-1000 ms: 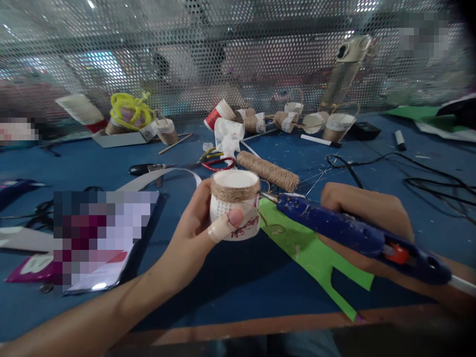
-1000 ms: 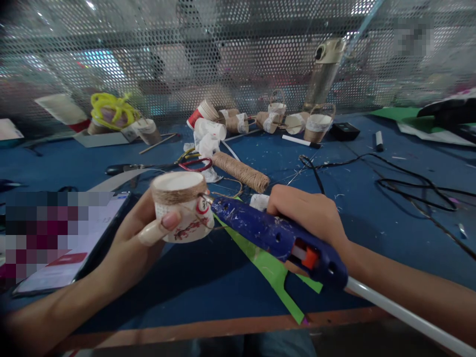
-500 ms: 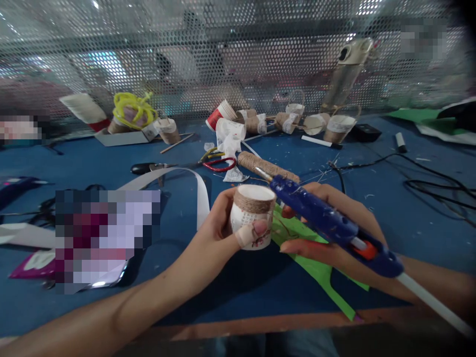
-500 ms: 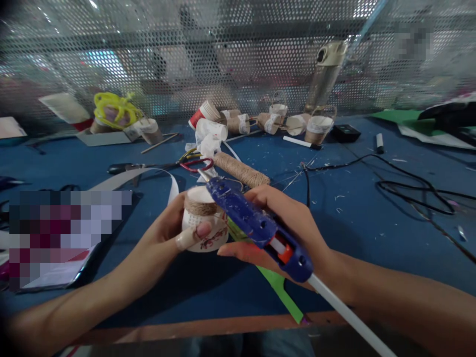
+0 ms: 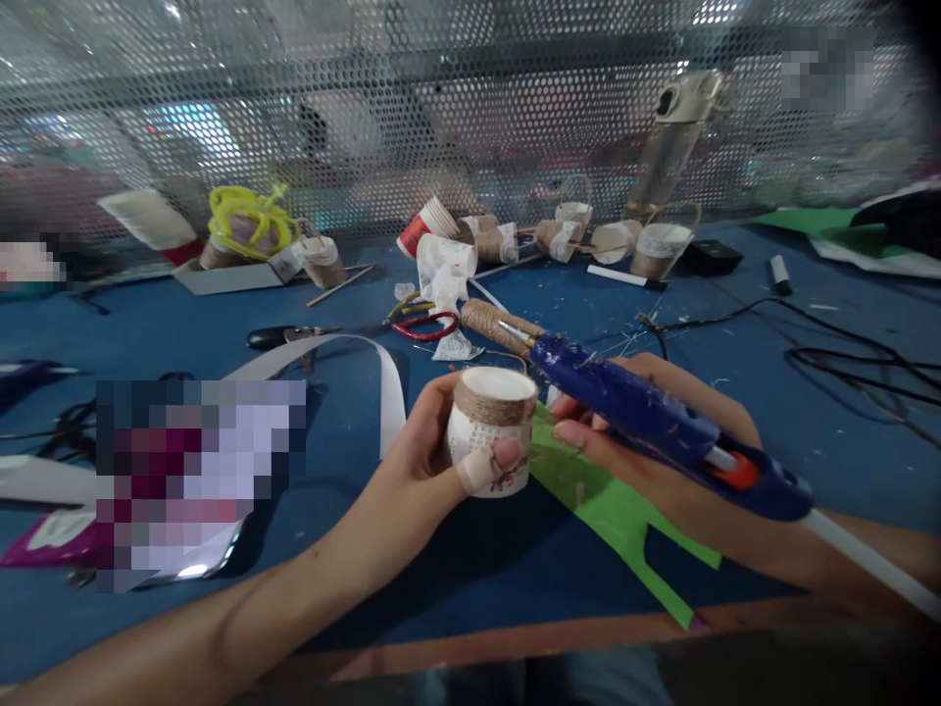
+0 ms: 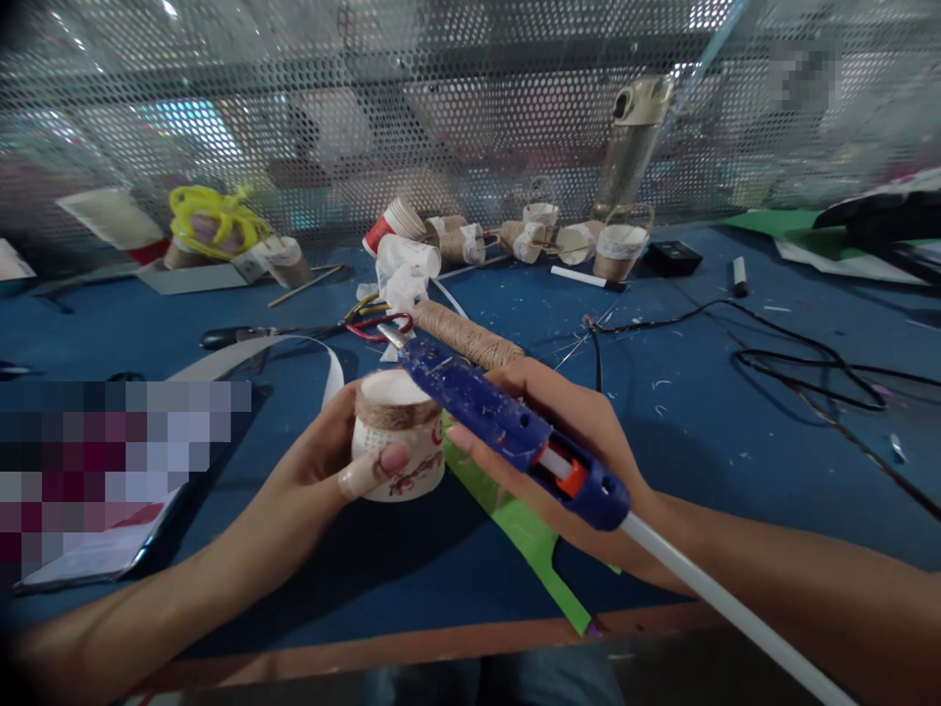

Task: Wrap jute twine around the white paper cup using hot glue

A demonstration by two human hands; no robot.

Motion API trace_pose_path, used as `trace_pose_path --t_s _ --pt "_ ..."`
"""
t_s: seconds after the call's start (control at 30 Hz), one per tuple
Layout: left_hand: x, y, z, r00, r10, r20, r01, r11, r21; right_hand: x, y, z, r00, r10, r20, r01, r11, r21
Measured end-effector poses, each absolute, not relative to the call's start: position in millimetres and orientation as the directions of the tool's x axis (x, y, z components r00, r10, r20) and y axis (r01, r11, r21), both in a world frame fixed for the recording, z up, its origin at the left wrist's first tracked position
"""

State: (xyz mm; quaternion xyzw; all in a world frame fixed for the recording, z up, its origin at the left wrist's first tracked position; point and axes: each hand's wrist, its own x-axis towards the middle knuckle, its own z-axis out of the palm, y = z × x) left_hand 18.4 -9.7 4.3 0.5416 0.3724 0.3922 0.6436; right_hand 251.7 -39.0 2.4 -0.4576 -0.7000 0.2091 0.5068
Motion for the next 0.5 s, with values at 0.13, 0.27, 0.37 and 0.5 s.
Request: trace_pose_path --t_s 0.13,0.27,0.37,0.5 --pt "17.8 -10.4 4.9 0.410 0.910 -0.057 -0.097 0.105 0.990 253.4 -37.1 1.3 -0.051 0.852 0.522 0.436 0.489 -0.756" --pt "17.8 -10.5 3.8 0.419 0.907 -0.050 -0.112 0.106 0.988 249.7 -35.1 5.4 -0.064 0.867 0.494 0.363 0.481 -0.798" --pt "16.8 -10.3 1.4 0.424 0.904 -0.052 -0.116 0.111 0.987 248.8 -32.4 6.2 -0.089 0.880 0.466 0.297 0.470 -0.831" --pt "15.2 -10.0 -1.5 0.439 0.896 -0.060 -0.110 0.120 0.987 249.8 -28.9 1.2 -0.098 0.905 0.415 0.165 0.426 -0.890"
